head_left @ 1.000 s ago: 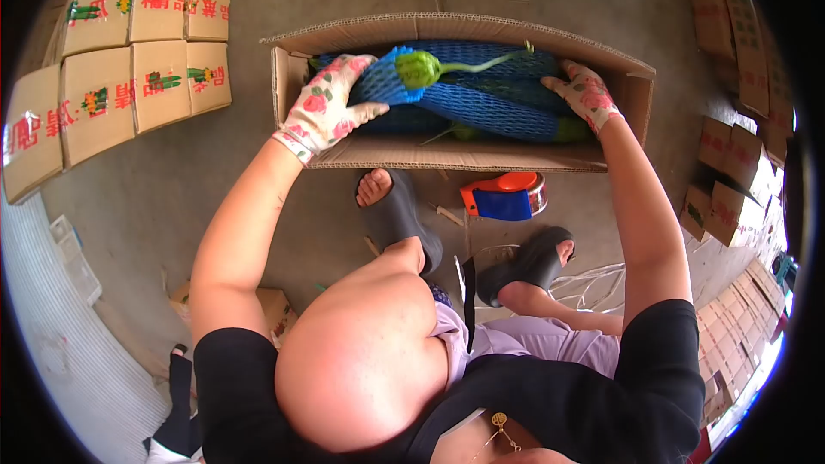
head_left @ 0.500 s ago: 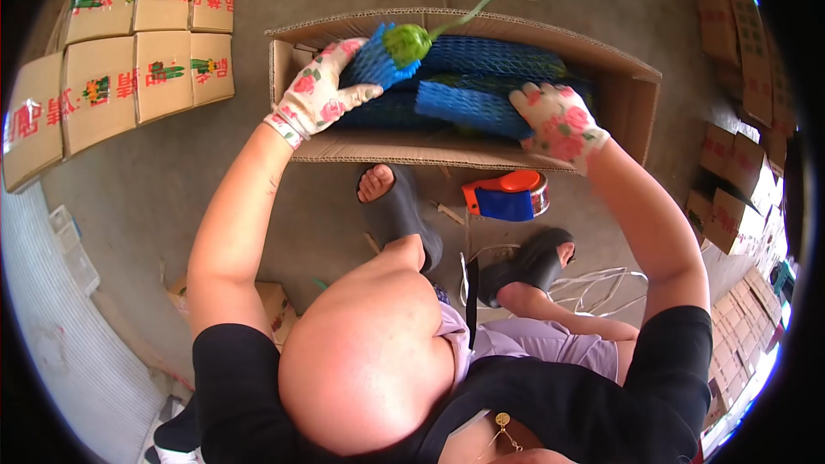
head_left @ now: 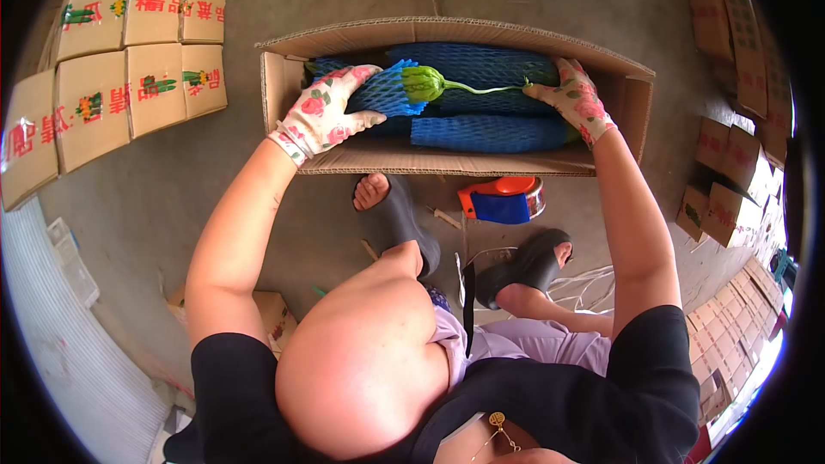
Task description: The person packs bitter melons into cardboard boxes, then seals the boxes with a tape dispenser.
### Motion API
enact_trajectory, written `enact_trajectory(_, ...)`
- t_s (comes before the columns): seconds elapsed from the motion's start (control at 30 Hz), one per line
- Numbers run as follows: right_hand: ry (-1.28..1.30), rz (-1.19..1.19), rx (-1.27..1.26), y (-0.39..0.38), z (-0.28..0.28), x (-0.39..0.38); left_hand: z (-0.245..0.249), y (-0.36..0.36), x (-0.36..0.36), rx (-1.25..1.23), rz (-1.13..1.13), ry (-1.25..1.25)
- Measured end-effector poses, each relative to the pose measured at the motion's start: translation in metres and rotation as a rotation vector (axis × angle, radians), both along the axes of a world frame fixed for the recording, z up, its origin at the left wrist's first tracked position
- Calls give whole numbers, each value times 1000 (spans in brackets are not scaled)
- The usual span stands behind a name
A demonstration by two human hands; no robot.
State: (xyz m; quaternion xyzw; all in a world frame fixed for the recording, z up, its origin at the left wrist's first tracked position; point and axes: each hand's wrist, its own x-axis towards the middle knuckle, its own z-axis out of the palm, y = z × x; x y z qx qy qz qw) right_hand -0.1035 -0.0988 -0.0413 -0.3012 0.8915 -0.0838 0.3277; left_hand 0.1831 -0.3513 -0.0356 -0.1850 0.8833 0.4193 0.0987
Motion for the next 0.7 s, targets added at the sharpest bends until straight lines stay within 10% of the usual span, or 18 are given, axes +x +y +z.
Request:
enact_trajectory(0.27, -433, -175, -252, 65, -28, -70, -2, 0, 1, -85, -10, 70)
enact_trajectory(0.7, 97, -88, 55, 62, -11, -42, -24, 31, -73, -369, -283, -452)
